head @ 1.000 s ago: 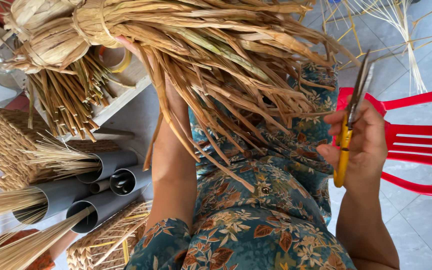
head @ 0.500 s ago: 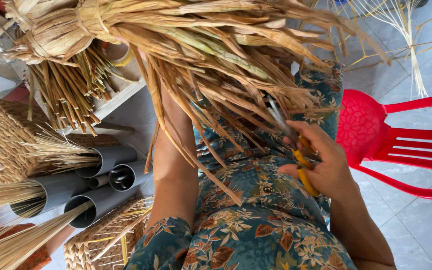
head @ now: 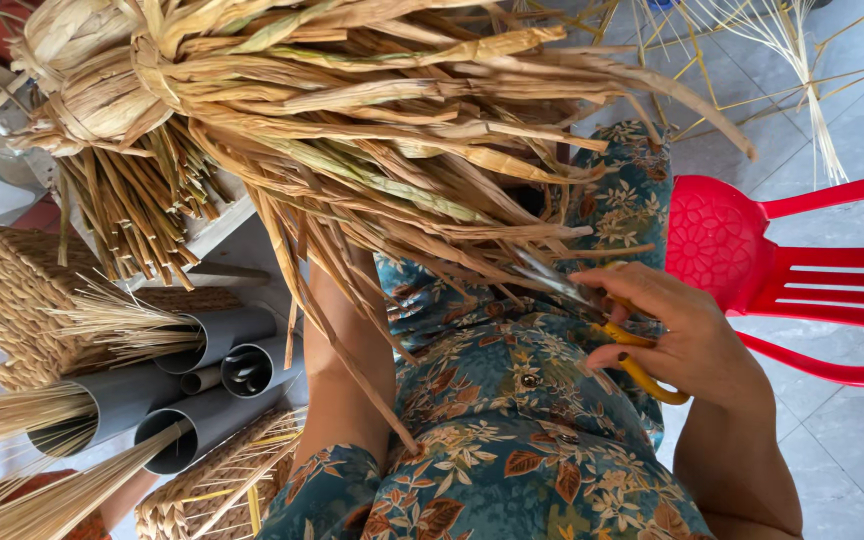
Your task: The person sits with a large bundle of dried palm leaves across their lap and trims the leaf ends with yellow-handled scissors. They repeatedly gather sections of leaves, cut off uneven tips, and rotate the bundle to trim other sides, with finished bundles stacked on a nearby table.
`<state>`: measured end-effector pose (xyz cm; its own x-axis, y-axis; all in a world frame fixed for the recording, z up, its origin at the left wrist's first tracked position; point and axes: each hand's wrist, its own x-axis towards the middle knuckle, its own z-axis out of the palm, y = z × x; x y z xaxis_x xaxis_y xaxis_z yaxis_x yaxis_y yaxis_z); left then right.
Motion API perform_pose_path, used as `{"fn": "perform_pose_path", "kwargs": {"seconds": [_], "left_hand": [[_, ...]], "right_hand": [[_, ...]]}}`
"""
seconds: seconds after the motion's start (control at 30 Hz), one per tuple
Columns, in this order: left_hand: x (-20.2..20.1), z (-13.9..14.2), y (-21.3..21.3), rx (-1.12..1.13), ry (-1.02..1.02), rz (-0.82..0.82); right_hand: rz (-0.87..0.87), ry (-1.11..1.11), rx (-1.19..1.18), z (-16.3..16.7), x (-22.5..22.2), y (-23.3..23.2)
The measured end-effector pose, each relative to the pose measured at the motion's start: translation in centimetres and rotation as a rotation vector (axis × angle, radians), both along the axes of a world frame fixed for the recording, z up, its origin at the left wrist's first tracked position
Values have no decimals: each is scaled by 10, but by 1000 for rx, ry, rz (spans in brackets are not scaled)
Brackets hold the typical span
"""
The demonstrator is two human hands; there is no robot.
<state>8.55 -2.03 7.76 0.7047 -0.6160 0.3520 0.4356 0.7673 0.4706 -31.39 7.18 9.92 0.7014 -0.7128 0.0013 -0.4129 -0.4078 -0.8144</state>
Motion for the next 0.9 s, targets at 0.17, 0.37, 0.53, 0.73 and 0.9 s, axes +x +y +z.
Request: {"fn": "perform_pose_path", "kwargs": {"seconds": [0.17, 0.37, 0.53, 0.73, 0.9], "left_hand": [[-11, -2, 4, 7, -18, 26], [-11, -16, 7, 20, -51, 57], [-14, -27, 6, 34, -77, 69], [-18, -32, 2, 46, -104, 93], [-23, -30, 2, 57, -124, 117]], "right_hand": [[-59, -320, 65, -11, 4, 3], [-192, -335, 113, -28, 23, 1], [-161, -126, 16, -37, 57, -1], [16, 159, 1, -35, 64, 10], [-57, 111, 78, -33, 31, 4]]}}
